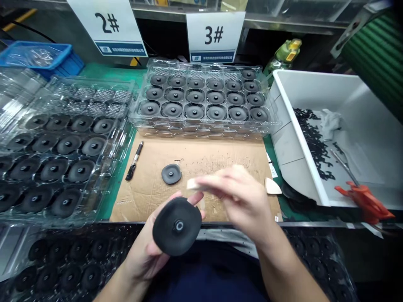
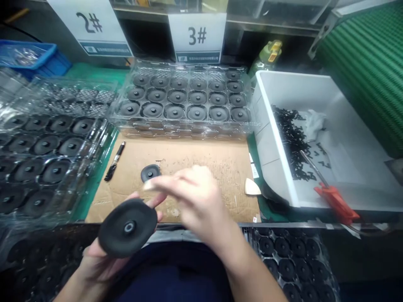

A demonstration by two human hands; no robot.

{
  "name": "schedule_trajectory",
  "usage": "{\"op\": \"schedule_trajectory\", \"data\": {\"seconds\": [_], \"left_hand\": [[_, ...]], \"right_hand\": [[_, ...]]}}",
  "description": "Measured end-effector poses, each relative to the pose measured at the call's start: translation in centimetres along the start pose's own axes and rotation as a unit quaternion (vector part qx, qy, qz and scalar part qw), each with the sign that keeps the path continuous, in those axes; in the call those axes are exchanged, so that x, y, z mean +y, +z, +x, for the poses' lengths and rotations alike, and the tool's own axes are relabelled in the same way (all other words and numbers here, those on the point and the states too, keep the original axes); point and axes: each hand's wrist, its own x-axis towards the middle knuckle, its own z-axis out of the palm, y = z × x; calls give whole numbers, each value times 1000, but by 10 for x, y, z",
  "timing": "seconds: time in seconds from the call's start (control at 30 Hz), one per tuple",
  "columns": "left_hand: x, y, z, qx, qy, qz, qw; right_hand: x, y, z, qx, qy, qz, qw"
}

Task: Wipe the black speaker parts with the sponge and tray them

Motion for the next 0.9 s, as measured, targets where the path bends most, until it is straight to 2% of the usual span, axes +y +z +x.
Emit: {"op": "schedule_trajectory", "data": {"seconds": [0.07,0.1,0.17,0.23,0.33,0.43,0.53,0.57,0.6,0.7,0.77,0.83,0.9], "left_hand": [[3,0,-2,0,16,-24,1000],[4,0,-3,7,15,-37,999],[6,1,-6,20,4,-60,998],[7,2,-8,17,-5,-84,996],[8,3,-8,-3,-22,-106,994],[9,2,-7,-24,-28,-95,995],[8,-4,-6,-43,33,30,998],[7,-7,-6,-47,71,115,990],[6,-10,-5,-51,111,213,969],[3,-17,-3,-66,200,468,858],[2,-19,-2,-79,234,546,800],[2,-21,-2,-83,249,568,780],[3,-21,-3,-74,243,558,790]], "right_hand": [[30,5,-15,39,115,6,993],[45,10,-24,39,153,16,987],[72,25,-44,20,184,20,982],[87,39,-61,29,192,6,981],[82,49,-68,86,203,-16,975],[54,42,-56,121,198,-19,973],[31,35,-44,100,173,21,980],[27,35,-42,91,169,43,981],[25,36,-42,84,169,64,980],[26,41,-47,86,195,104,971],[24,42,-52,94,212,118,966],[18,39,-55,96,231,169,953],[8,34,-54,71,245,241,936]]}}
